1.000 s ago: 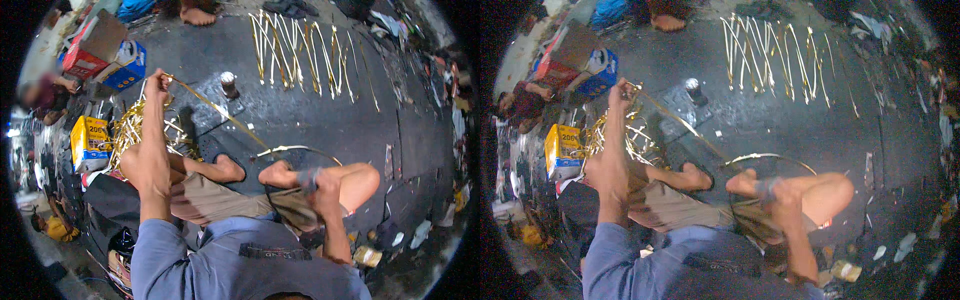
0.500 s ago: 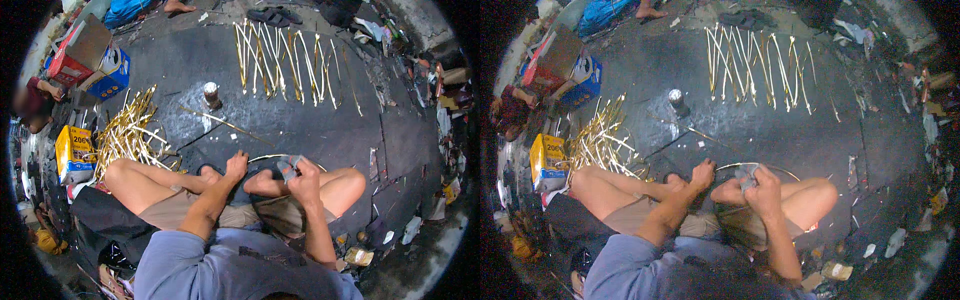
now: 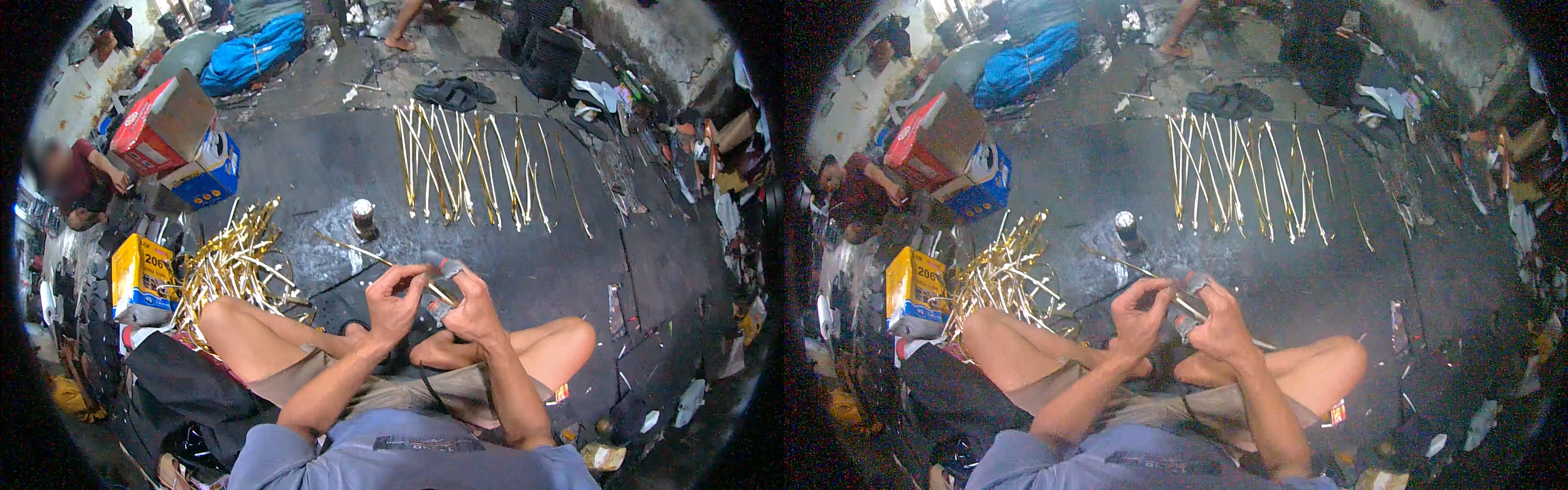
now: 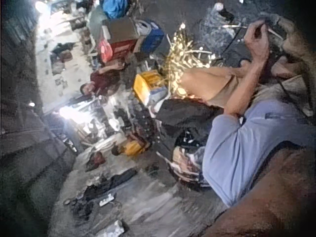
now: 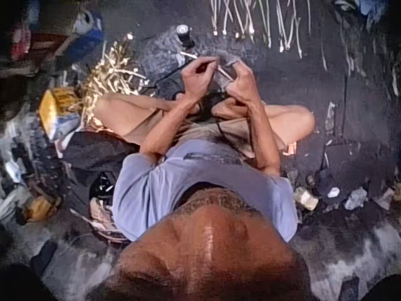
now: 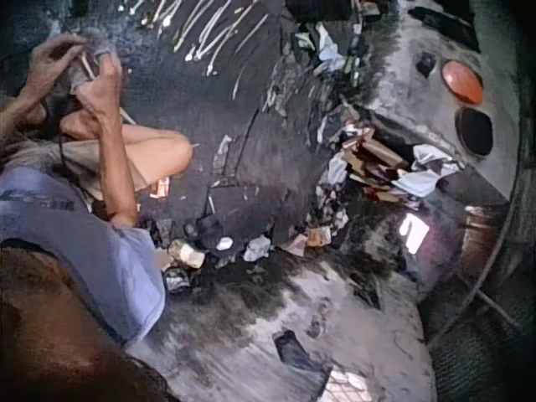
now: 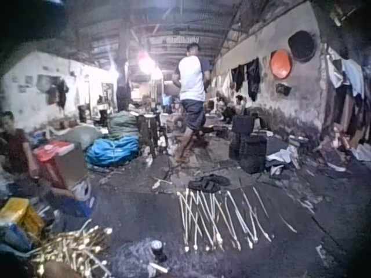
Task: The person sits on the floor and repeatedly picks up thin gold sticks, wraps them with a white material, and places them on the floor. The person uses a small cylindrical tool to assist in the wrapping process.
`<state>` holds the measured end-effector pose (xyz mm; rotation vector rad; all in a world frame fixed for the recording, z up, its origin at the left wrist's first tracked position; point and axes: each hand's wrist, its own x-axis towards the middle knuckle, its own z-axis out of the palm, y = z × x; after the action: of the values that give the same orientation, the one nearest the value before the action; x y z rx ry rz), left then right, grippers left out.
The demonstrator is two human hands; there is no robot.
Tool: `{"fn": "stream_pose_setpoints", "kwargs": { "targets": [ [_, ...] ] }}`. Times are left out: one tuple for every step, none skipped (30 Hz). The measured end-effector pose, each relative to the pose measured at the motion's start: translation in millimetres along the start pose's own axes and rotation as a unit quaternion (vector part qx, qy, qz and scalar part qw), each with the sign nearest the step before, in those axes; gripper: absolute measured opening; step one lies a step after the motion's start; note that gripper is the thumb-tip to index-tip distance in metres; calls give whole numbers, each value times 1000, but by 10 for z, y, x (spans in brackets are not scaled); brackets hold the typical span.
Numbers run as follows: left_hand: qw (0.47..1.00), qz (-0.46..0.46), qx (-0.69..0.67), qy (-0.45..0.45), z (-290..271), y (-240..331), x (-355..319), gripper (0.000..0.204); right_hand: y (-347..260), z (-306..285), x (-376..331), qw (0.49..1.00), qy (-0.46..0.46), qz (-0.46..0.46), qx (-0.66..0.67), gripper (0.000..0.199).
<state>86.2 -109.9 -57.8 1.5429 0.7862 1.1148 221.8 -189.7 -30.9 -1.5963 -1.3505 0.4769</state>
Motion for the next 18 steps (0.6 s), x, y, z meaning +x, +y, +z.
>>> {"fn": "stream_pose_setpoints", "kwargs": {
  "targets": [
    [997,-68,-28,35,10,133,-22,17,-45,21,19,1000,-6,5,4,43],
    [987,-118,-101,53,-5,221,-40,18,-92,42,33,1000,-14,10,8,40],
    [968,-166,-173,69,-27,286,-45,19,-145,61,50,1000,-21,15,12,37],
    [969,-186,-143,76,-62,319,-32,22,-209,95,76,1000,5,-10,-3,29],
    [966,-196,-154,73,-74,311,-41,22,-211,109,58,1000,7,-22,-14,29],
    [962,-206,-165,70,-79,280,-45,21,-195,129,31,999,10,-33,-25,29],
    [958,-216,-177,65,-82,250,-42,21,-191,138,16,998,13,-43,-36,28],
    [952,-234,-186,66,-88,217,-44,19,-228,139,8,997,21,-57,-49,27],
    [949,-240,-190,67,-86,201,-50,18,-217,136,-15,995,19,-69,-68,26],
    [947,-247,-195,67,-81,189,-53,17,-192,127,-45,993,17,-82,-88,26],
    [944,-257,-198,67,-71,177,-69,17,-164,113,-79,990,14,-91,-108,26],
    [950,-247,-181,63,-57,161,-75,14,-143,97,-85,990,9,-86,-113,24],
    [942,-255,-213,54,-53,144,-78,14,-156,75,-81,991,20,-83,-99,24],
    [933,-261,-244,44,-62,131,-74,13,-215,44,-63,993,32,-81,-84,24],
    [923,-267,-274,33,-65,124,-70,13,-248,23,-49,993,45,-79,-70,24],
    [918,-275,-285,36,-60,133,-76,14,-238,16,-45,994,53,-74,-62,23],
    [911,-285,-295,39,-50,151,-110,15,-221,10,-70,994,60,-67,-55,23],
    [904,-296,-306,42,-39,162,-123,16,-214,0,-88,995,66,-60,-48,23]
  ]
}}
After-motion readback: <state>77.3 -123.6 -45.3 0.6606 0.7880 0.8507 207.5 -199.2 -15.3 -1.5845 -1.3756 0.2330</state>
